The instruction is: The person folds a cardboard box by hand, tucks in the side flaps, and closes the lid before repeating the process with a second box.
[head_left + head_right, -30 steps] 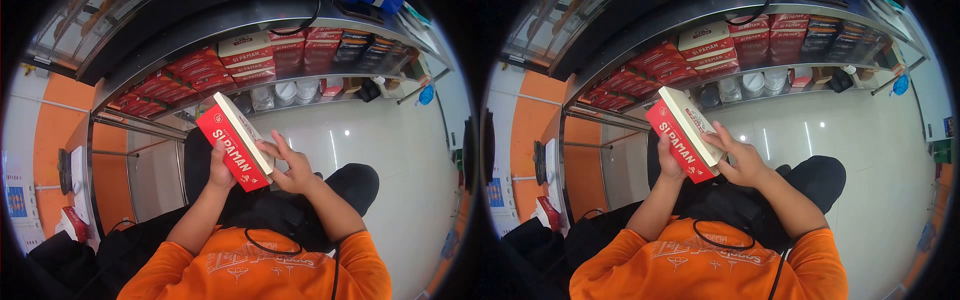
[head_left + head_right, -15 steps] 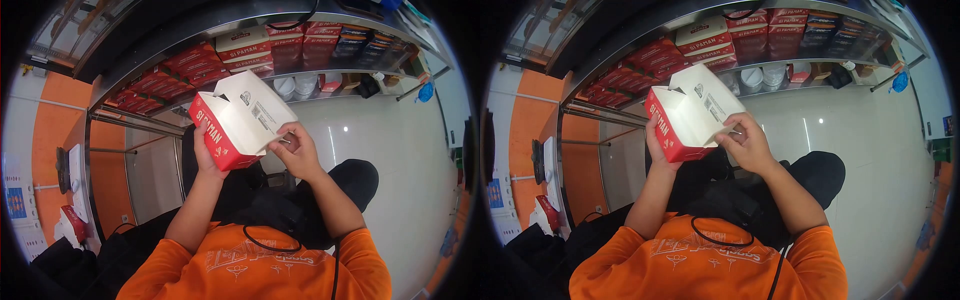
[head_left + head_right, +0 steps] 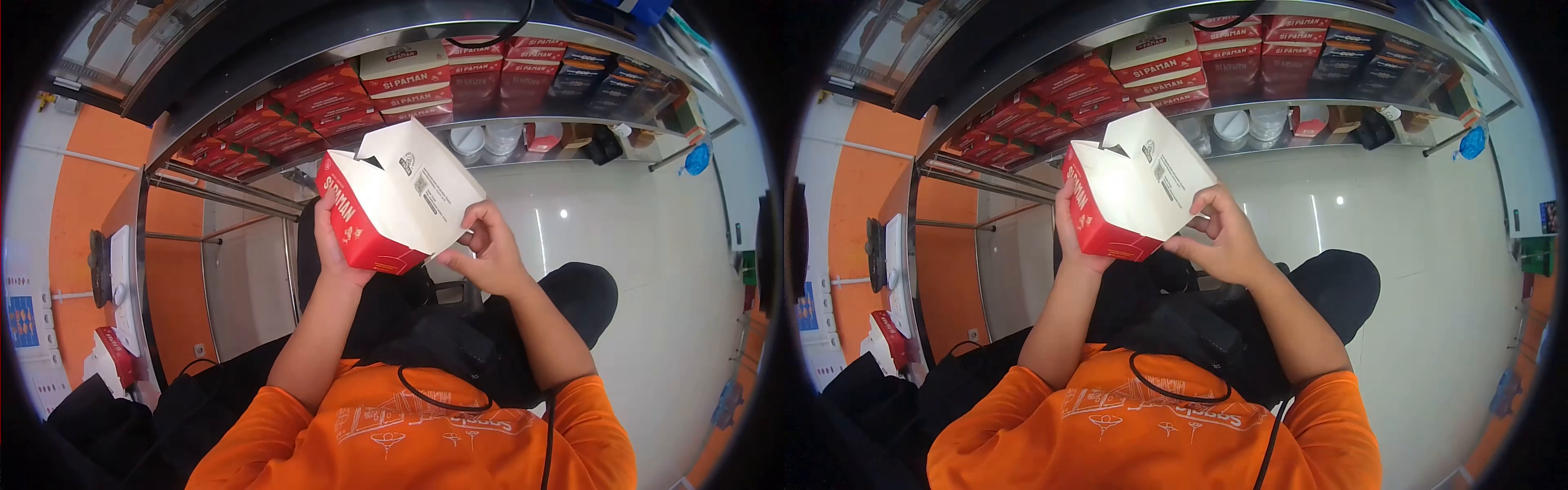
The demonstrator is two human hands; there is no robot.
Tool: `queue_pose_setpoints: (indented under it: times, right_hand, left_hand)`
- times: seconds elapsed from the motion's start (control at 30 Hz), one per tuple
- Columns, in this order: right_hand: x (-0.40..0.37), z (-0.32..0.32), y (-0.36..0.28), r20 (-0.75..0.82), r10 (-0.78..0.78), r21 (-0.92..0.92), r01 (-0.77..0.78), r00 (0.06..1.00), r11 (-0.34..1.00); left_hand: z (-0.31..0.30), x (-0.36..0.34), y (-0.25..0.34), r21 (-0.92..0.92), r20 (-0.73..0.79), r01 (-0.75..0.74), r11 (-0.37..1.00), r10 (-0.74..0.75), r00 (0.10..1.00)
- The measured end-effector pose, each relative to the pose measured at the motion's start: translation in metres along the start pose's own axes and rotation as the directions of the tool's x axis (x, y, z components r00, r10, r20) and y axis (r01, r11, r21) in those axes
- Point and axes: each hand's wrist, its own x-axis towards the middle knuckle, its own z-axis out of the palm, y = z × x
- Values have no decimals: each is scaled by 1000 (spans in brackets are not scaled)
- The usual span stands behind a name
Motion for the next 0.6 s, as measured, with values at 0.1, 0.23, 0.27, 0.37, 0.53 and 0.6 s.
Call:
queue_pose_setpoints:
  times: [0.1, 0.23, 0.27, 0.37, 0.53, 0.6]
  right_hand:
    - [4, 9, -9, 69, -156, -409, 170, 985, 896]
    - [2, 17, -4, -109, -111, -445, 51, 988, 894]
    - [2, 17, -5, -106, -131, -466, 67, 986, 882]
    - [4, 17, -6, -27, -215, -593, 157, 976, 790]
    - [2, 15, -9, 138, -195, -692, 236, 971, 683]
    - [1, 15, -5, 116, -204, -625, 230, 972, 746]
  left_hand:
    - [2, 0, -5, 53, -15, -27, 998, 28, 999]
    - [7, -4, -10, 60, 10, -43, 997, 43, 999]
    - [7, -3, -11, 54, 11, -34, 998, 33, 999]
    - [8, -2, -13, 41, 11, -19, 999, 18, 1000]
    - [9, -2, -12, 42, -5, -23, 999, 23, 1000]
    - [8, -2, -13, 36, -3, -19, 999, 20, 1000]
